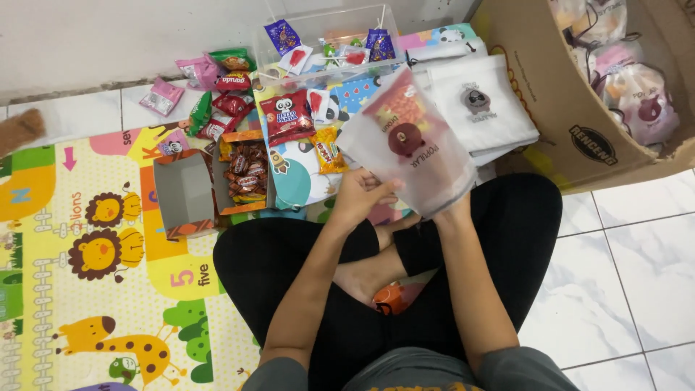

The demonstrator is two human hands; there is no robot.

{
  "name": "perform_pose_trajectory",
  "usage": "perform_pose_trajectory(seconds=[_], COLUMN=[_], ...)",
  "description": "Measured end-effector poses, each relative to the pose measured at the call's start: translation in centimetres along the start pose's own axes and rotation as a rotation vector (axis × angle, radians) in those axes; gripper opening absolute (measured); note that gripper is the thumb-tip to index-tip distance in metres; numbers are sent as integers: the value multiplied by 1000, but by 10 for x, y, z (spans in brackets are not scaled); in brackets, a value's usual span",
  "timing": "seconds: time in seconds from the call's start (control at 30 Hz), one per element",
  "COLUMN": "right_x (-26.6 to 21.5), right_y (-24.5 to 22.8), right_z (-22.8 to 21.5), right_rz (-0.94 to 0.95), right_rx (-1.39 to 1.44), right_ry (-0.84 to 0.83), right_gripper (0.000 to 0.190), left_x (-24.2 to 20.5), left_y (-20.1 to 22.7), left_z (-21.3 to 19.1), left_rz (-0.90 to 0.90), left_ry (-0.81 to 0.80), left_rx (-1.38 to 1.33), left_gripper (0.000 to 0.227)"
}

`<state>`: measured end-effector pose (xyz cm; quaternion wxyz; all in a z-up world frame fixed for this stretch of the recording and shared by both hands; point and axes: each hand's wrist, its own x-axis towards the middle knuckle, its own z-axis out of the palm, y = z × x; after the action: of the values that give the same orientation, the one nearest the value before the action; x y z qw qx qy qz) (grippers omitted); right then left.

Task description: Packing various small snack packets into individual gift bags while sitting on the floor.

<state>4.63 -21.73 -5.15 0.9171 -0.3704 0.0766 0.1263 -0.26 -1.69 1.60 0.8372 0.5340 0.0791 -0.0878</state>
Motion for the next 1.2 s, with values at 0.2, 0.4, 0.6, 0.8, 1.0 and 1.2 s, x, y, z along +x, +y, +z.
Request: perform_pose_trajectory(seconds=[0.2,0.4,0.6,0.8,1.0,1.2], right_x=[5,-10,-25,-19,-27,-35], right_y=[-3,3,-10,-13,-5,-50], right_z=[-1,22,25,15,50,73], right_rz=[-3,54,146,162,101,134], right_rx=[22,39,-74,-5,124,208], right_ry=[-28,-49,-81,-55,-31,-156], right_gripper=[45,44,73,66,40,26], left_x=[6,-8,-20,-15,-9,7], left_y=[12,28,40,25,-4,10], left_z=[-11,2,15,15,25,-11], left_rz=[118,396,903,698,871,612], left_ry=[202,427,661,-70,156,230], left_rx=[128,859,1184,1239,1468,1407], left_gripper=[63,47,13,73,62,81])
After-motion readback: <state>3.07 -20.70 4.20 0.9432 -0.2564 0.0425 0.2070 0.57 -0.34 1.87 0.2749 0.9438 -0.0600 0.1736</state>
